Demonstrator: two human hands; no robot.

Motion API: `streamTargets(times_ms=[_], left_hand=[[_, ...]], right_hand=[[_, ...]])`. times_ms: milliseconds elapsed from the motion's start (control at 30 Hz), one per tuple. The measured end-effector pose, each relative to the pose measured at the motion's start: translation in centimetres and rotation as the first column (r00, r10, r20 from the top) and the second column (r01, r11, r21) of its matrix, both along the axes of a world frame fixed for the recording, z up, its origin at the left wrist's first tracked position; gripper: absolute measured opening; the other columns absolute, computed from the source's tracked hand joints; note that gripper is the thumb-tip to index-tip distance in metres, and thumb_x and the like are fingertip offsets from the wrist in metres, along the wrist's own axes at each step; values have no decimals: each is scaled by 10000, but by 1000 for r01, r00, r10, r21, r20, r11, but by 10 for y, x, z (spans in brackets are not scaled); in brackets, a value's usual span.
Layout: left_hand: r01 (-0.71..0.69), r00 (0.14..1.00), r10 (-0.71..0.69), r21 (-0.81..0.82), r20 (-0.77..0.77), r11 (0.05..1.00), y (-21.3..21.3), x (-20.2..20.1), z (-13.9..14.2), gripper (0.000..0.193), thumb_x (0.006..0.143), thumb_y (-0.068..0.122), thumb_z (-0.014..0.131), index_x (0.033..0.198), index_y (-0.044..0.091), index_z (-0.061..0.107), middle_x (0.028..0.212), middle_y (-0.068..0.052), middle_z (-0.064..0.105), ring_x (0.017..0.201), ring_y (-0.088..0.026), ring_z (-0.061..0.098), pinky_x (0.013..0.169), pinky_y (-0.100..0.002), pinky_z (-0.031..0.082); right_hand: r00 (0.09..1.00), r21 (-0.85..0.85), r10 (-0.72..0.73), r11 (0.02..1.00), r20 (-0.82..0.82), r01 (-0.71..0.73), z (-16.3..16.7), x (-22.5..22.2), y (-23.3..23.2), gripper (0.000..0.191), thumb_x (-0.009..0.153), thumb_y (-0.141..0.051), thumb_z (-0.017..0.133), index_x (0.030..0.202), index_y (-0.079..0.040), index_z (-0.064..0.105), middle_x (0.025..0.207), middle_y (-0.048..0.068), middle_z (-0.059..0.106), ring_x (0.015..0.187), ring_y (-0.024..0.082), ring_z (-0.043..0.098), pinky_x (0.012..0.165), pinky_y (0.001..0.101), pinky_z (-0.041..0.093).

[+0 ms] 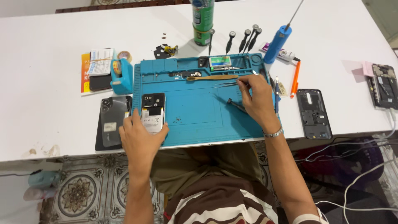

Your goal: The person uses a screwdriver to remove screws from a disassembled smartphone on a blue work mat, then uses tweezers to lift and reposition a small internal component. The person continues to manipulate small parts with tweezers while the phone remains open on the bench.

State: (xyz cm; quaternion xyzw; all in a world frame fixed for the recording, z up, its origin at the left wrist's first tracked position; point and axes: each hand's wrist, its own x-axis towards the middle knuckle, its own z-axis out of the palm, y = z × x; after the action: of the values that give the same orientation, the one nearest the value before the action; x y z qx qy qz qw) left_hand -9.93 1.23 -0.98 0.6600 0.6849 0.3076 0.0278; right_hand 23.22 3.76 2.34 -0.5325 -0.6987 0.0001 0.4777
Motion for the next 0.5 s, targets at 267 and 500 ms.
streamTargets(times_ms=[267,500], left_hand=[[-49,999,42,-233,-34,971,17,1,24,814,582,384,892,1198,-43,574,1201,-262,540,1109,-439,530,887,-517,521],[74,994,-49,-275,99,958,22,4,57,948,586,347,881,1355,-16,462,1082,-233,696,923,-406,706,826,-489,566]], right_hand=[[998,-3,1,1000,-70,-1,4,3,-10,73,1020,-55,705,1070,-1,708,922,113,689,807,205,635,715,314,504],[978,-51,-13,999,-206,2,-1,15,-11,78,1044,-76,703,1054,0,718,883,65,725,766,140,648,694,274,486]])
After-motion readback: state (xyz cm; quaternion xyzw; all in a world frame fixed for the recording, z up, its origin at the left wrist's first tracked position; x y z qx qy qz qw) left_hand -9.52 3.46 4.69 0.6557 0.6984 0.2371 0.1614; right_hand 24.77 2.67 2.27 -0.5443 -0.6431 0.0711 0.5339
